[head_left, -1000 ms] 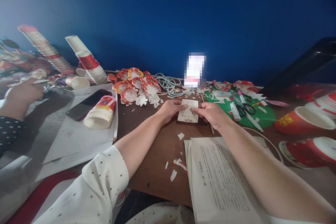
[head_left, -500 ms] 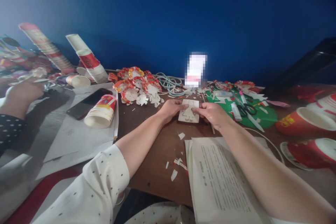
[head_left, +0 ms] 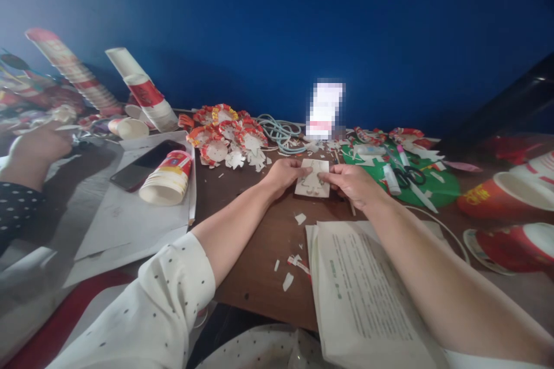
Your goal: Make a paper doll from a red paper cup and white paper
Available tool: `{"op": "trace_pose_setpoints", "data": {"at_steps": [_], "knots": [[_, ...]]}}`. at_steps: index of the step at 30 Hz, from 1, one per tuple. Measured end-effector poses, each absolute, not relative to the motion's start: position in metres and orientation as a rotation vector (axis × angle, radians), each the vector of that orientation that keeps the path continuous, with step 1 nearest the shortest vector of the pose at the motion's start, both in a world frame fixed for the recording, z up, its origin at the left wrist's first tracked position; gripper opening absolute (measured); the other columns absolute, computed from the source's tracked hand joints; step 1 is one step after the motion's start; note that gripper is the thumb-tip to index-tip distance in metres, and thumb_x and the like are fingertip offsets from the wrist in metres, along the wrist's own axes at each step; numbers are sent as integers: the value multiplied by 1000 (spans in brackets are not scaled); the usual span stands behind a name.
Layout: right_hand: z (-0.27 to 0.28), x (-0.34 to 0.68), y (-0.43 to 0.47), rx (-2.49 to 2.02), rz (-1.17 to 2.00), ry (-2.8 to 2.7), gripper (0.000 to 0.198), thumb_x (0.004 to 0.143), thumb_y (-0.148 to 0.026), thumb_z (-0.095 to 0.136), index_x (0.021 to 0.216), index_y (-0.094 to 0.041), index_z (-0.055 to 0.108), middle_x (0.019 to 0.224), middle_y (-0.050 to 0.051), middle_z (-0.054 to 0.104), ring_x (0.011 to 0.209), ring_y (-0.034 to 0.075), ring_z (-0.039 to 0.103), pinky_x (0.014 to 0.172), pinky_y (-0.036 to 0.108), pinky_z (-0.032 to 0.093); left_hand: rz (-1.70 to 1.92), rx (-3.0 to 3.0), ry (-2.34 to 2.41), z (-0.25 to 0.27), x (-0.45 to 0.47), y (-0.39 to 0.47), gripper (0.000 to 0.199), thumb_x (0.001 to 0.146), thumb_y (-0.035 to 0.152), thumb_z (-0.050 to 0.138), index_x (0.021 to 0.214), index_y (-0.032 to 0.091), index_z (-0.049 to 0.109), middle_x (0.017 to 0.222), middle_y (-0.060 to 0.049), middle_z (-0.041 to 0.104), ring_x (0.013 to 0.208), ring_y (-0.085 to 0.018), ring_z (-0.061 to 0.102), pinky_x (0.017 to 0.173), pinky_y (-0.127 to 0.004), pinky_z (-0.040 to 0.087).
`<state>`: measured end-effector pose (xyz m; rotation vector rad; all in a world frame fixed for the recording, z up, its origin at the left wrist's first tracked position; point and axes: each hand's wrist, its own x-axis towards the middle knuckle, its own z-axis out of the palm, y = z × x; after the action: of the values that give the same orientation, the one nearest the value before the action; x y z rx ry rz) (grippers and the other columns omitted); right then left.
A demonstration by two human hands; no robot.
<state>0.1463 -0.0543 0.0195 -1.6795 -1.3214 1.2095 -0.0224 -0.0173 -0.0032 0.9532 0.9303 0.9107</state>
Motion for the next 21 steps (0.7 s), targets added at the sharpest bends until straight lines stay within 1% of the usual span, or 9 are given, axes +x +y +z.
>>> {"op": "trace_pose_setpoints", "data": {"at_steps": [4,7,10,13,16,18,21], "knots": [[17,148,-54,-1677,1116,-1412,37,62,-51,72,72,-17,63,51,-4,49,46,8,39,43,22,27,899,970,922,-3,-22,-16,31,52,28,84,69,11,64,59,-3,64,57,-15,60,69,-35,51],[20,147,-55,-1711,1047,-1468,37,63,-53,70,69,-17,63,51,-4,49,47,8,39,45,23,28,902,1098,994,-6,-24,-16,29,55,31,81,68,12,64,59,-2,62,58,-14,58,66,-31,48],[26,144,-58,-1790,970,-1545,35,63,-52,70,63,-18,62,50,-3,51,47,8,40,48,24,30,891,1353,1153,-5,-28,-17,26,59,36,76,67,14,64,58,0,59,56,-12,52,59,-25,42],[30,140,-60,-1861,853,-1659,32,65,-50,70,61,-19,61,49,-2,52,48,10,43,50,25,32,839,1590,1320,1,-31,-21,26,62,37,72,57,15,59,52,3,50,53,-10,43,53,-23,33],[31,138,-61,-1902,798,-1730,29,66,-47,70,61,-20,62,51,-1,55,51,12,47,52,25,33,786,1699,1393,6,-32,-23,30,63,37,70,50,16,50,48,5,41,52,-9,36,51,-23,28],[30,137,-61,-1916,804,-1744,28,66,-45,71,61,-20,61,52,-1,56,52,12,48,52,26,34,745,1724,1401,8,-33,-24,32,63,37,69,49,17,48,47,5,39,51,-9,34,51,-23,26],[29,136,-61,-1923,806,-1782,27,66,-45,71,63,-20,61,53,0,56,53,13,49,53,26,34,676,1789,1419,8,-34,-24,33,64,38,68,48,18,46,47,5,39,51,-9,34,52,-24,26]]}}
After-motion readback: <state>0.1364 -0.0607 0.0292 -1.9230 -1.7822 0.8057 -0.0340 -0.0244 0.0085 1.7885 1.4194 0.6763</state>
